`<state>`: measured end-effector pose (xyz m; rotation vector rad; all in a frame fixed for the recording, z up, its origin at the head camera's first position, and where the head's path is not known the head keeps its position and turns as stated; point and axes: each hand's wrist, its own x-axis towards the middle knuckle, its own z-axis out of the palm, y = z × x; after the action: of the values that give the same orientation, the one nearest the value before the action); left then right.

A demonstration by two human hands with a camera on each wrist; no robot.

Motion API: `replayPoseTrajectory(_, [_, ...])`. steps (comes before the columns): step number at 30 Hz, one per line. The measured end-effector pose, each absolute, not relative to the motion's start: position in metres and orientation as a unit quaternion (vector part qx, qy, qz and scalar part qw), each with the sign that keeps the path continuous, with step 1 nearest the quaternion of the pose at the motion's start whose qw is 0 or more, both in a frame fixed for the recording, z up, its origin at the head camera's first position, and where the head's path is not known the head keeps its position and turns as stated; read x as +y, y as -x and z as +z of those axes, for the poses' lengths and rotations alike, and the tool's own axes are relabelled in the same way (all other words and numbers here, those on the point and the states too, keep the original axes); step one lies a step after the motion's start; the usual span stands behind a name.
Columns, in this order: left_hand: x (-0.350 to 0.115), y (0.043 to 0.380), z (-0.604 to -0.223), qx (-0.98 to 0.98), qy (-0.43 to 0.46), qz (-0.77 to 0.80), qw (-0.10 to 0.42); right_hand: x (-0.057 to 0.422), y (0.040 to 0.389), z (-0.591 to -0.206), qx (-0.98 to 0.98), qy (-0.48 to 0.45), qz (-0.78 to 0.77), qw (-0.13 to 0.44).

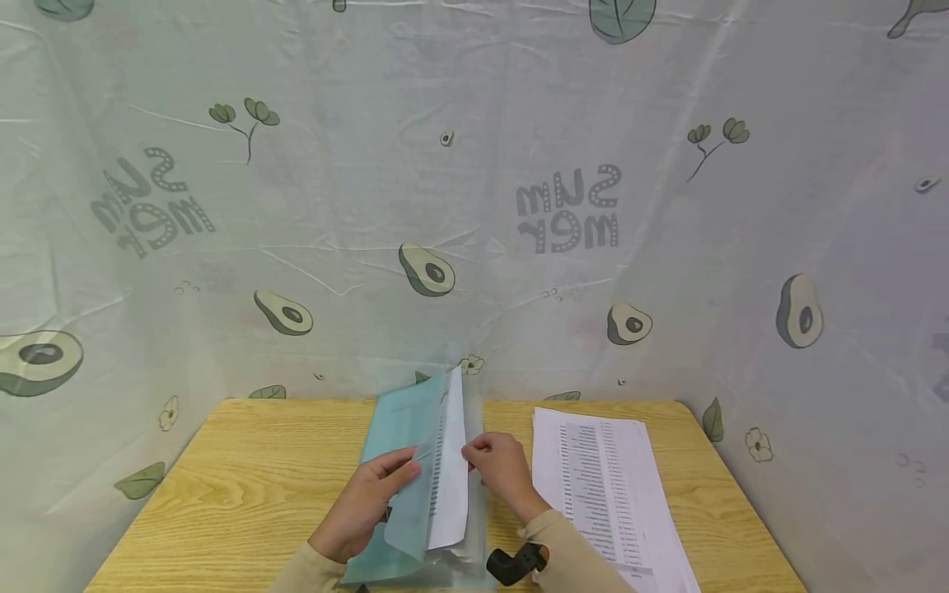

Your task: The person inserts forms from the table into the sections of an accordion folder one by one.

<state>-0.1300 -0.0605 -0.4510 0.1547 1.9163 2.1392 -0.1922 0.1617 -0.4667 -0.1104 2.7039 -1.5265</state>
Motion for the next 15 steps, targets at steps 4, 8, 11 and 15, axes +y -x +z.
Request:
replayPoseTrajectory(4, [-0.061, 0.131, -0.450, 0.661, -0.055, 0.737, 0.131, 0.160, 0.193, -0.466, 0.871, 0.033, -0.490, 0.018])
replayPoseTrajectory(8, [-0.062, 0.132, -0.448, 0.663, -0.053, 0.735, 0.132, 0.161, 0.191, -0.462, 0.872, 0.033, -0.489, 0.013])
replayPoseTrajectory(11, [-0.063, 0.133, -0.446, 0.665, -0.049, 0.733, 0.132, 0.163, 0.189, -0.457, 0.869, 0.036, -0.494, 0.009])
replayPoseTrajectory(15, [-0.065, 0.134, -0.444, 0.668, -0.044, 0.731, 0.133, 0.172, 0.186, -0.451, 0.865, 0.039, -0.500, 0.008])
